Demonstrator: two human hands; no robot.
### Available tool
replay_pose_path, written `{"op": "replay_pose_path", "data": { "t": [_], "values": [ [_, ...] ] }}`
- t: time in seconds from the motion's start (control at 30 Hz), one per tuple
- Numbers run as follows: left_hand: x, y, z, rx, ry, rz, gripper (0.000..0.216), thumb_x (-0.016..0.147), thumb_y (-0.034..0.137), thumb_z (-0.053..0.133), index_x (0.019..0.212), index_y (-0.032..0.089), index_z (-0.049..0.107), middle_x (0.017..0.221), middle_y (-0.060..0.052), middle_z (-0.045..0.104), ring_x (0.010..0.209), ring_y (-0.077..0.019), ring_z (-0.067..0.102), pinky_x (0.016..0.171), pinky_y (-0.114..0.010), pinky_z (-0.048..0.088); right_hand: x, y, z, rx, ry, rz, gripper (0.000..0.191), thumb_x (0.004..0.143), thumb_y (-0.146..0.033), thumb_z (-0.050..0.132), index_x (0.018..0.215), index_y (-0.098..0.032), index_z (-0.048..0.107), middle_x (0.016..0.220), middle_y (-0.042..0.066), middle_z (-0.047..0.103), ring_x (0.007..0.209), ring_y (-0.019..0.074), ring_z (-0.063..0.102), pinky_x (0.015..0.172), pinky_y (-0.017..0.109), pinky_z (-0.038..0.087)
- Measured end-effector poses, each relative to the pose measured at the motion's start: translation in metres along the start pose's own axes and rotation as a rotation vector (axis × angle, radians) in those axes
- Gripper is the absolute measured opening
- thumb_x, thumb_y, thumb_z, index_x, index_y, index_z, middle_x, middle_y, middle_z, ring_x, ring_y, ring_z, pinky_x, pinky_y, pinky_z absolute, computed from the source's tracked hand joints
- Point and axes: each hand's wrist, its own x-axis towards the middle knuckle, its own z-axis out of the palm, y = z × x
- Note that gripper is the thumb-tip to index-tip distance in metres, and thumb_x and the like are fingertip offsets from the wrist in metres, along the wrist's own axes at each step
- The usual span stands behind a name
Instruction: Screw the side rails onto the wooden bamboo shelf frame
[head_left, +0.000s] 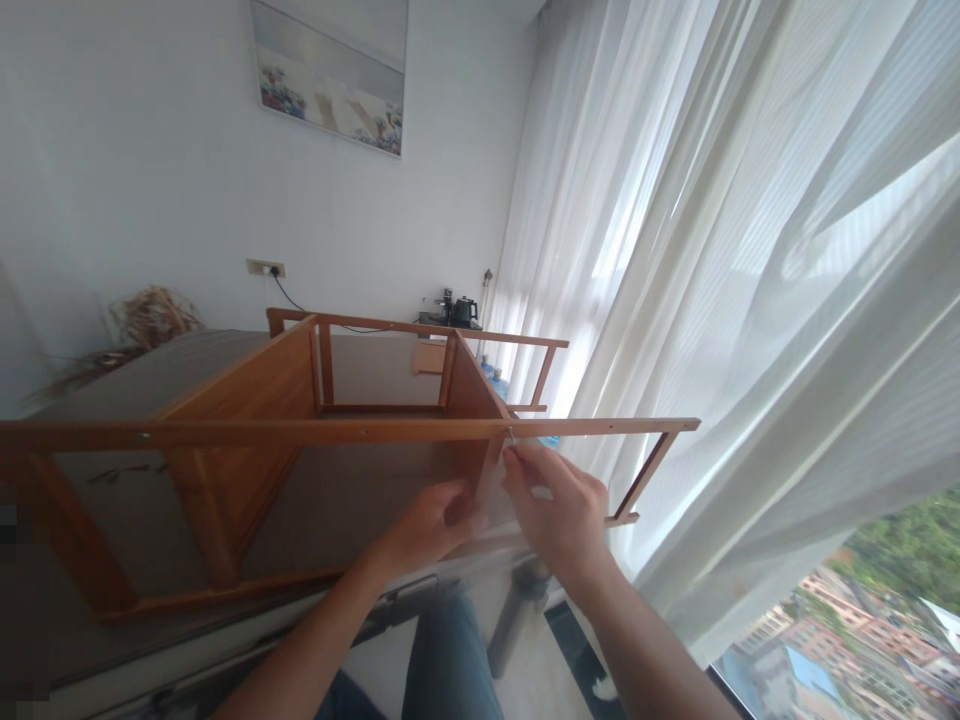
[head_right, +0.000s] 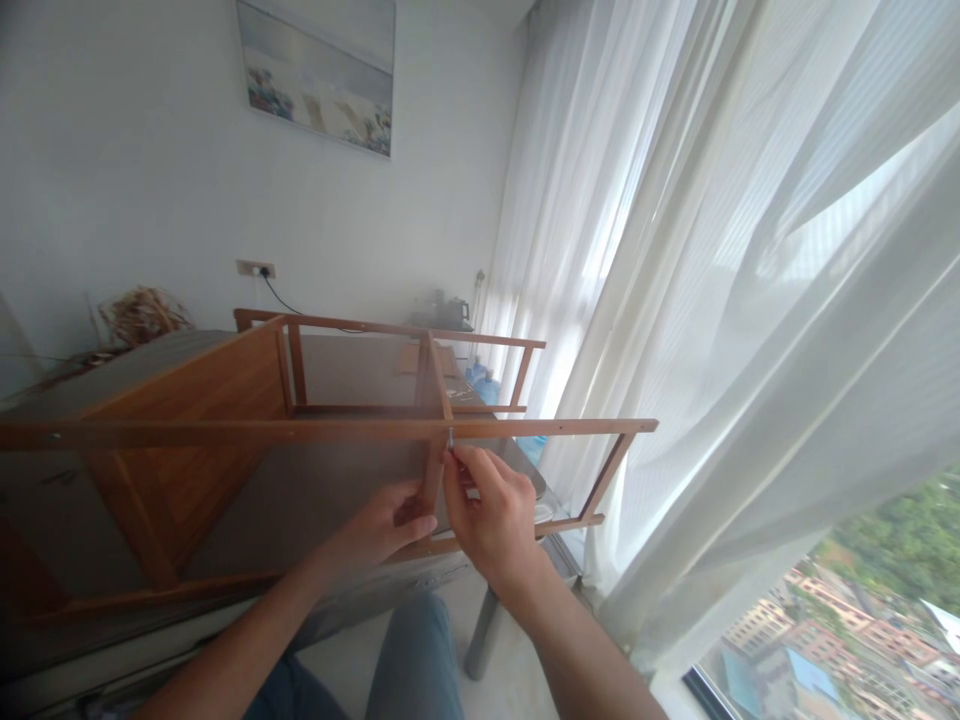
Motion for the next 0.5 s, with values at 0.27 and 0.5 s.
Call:
{"op": "replay_pose_path", "data": {
  "t": [0.27, 0.5],
  "values": [
    [0.000, 0.001, 0.000, -0.025, -0.020, 0.007, 0.037, 0.085, 0.047, 0.068, 0.104, 0.015, 0.069, 0.083, -0.001, 0.061, 0.077, -0.0167, 0.054, 0.071, -0.027, 0.044, -0.006, 0.003, 0.006, 0.014, 0.032, 0.029, 0.008, 0.096, -0.017, 0.064, 0.096, -0.023, 0.070, 0.076, -0.003, 0.074, 0.063, 0.0114, 0.073, 0.063, 0.019, 0.056],
    [0.000, 0.004, 0.000, -0.008, -0.036, 0.022, 0.036, 0.087, 0.044, 0.066, 0.107, 0.014, 0.067, 0.081, 0.000, 0.056, 0.073, -0.0139, 0.048, 0.066, -0.024, 0.039, 0.006, -0.003, 0.000, -0.046, -0.019, 0.098, 0.007, 0.097, -0.027, 0.066, 0.092, -0.022, 0.069, 0.065, -0.006, 0.070, 0.052, 0.0090, 0.066, 0.053, 0.019, 0.048]
  ]
}}
